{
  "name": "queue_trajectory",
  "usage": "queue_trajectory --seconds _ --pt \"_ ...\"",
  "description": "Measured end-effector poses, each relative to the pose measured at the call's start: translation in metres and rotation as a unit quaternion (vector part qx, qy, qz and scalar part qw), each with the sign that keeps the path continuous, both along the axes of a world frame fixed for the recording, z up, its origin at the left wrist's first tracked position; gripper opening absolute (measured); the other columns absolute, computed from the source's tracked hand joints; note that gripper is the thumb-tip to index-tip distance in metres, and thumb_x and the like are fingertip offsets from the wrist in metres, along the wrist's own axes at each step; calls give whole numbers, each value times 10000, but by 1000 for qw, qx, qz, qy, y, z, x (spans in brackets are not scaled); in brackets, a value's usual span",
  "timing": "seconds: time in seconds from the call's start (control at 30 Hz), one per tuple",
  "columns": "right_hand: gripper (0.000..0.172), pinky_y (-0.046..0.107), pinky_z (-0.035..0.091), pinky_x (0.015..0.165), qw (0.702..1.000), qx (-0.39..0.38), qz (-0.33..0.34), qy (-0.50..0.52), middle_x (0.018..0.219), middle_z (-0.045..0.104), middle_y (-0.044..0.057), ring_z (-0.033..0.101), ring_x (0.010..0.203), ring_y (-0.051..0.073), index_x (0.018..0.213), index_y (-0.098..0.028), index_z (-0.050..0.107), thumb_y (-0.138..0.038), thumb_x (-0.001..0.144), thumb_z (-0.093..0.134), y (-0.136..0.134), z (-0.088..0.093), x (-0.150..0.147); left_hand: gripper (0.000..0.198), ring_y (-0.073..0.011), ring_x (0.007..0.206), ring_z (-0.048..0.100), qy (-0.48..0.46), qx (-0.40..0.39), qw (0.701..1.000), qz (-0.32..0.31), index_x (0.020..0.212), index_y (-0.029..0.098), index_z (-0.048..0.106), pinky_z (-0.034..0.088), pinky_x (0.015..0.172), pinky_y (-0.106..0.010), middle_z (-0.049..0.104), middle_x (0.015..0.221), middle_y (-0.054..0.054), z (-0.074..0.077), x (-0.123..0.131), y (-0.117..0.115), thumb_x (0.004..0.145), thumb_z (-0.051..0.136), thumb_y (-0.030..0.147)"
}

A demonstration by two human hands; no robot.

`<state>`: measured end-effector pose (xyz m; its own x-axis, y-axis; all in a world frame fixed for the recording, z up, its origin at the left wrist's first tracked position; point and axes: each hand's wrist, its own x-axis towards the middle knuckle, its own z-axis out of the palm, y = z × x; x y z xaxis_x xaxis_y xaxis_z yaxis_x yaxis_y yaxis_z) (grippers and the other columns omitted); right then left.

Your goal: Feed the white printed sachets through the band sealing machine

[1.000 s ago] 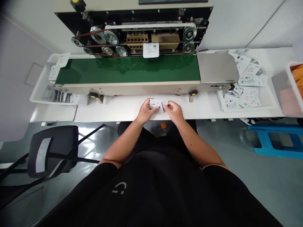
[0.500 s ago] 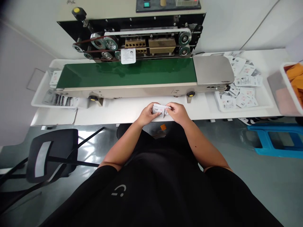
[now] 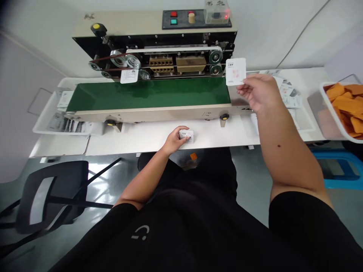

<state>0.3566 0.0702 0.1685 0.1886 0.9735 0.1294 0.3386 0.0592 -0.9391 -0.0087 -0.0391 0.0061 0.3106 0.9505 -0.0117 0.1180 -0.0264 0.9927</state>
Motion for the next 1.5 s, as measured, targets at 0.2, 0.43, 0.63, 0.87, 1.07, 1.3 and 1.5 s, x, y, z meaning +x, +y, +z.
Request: queue_trajectory --seconds 0.2,0.43,0.63,0.87,1.07,1.3,1.5 --pt "169 318 571 809 990 -107 -33 89 816 688 90 676 755 62 900 -68 578 -42 1063 541 46 1 -3 461 -151 700 579 -3 -3 1000 3 1288 257 700 512 673 -283 678 929 -26 1 0 -1 861 829 373" --pt "87 222 552 802 979 -180 1 97 912 703 69 654 705 -2 1027 -17 571 -71 1069 518 59 15 -46 454 -163 728 595 -15 -4 1000 2 1275 257 707 531 698 -298 680 939 -30 3 0 -1 852 836 358" --pt "200 224 556 770 982 -141 70 101 1061 729 148 717 822 53 1226 14 560 -138 1105 510 54 17 -62 456 -193 786 641 -39 -9 999 12 1259 262 708 567 732 -325 692 949 -37 1 1 -1 843 851 382" --pt "233 205 529 577 991 99 -60 67 1131 697 103 722 760 115 1213 -203 572 -385 1077 519 -74 -29 -100 478 -183 878 672 -75 -33 996 15 1267 222 652 556 767 -289 710 1058 -60 3 1 0 909 781 513" --pt "377 284 601 671 984 -123 113 62 1109 715 72 716 801 159 1189 -227 693 -467 899 714 -148 -127 -152 484 -189 945 669 -86 -9 996 38 1242 220 647 550 805 -284 702 1096 -69 4 1 5 904 785 539" --pt "329 282 587 704 962 -197 164 91 943 735 50 675 749 150 1043 -195 757 -448 835 737 -146 -156 -162 491 -180 934 656 -93 3 995 35 1163 208 654 532 812 -283 694 1035 -54 -3 2 6 850 847 533" --pt "263 278 569 596 983 -141 94 77 846 701 43 643 668 142 947 -186 740 -418 825 757 -136 -127 -143 547 -171 920 664 -137 -12 990 20 1179 204 626 548 854 -303 686 1005 -50 -2 2 4 848 841 583"
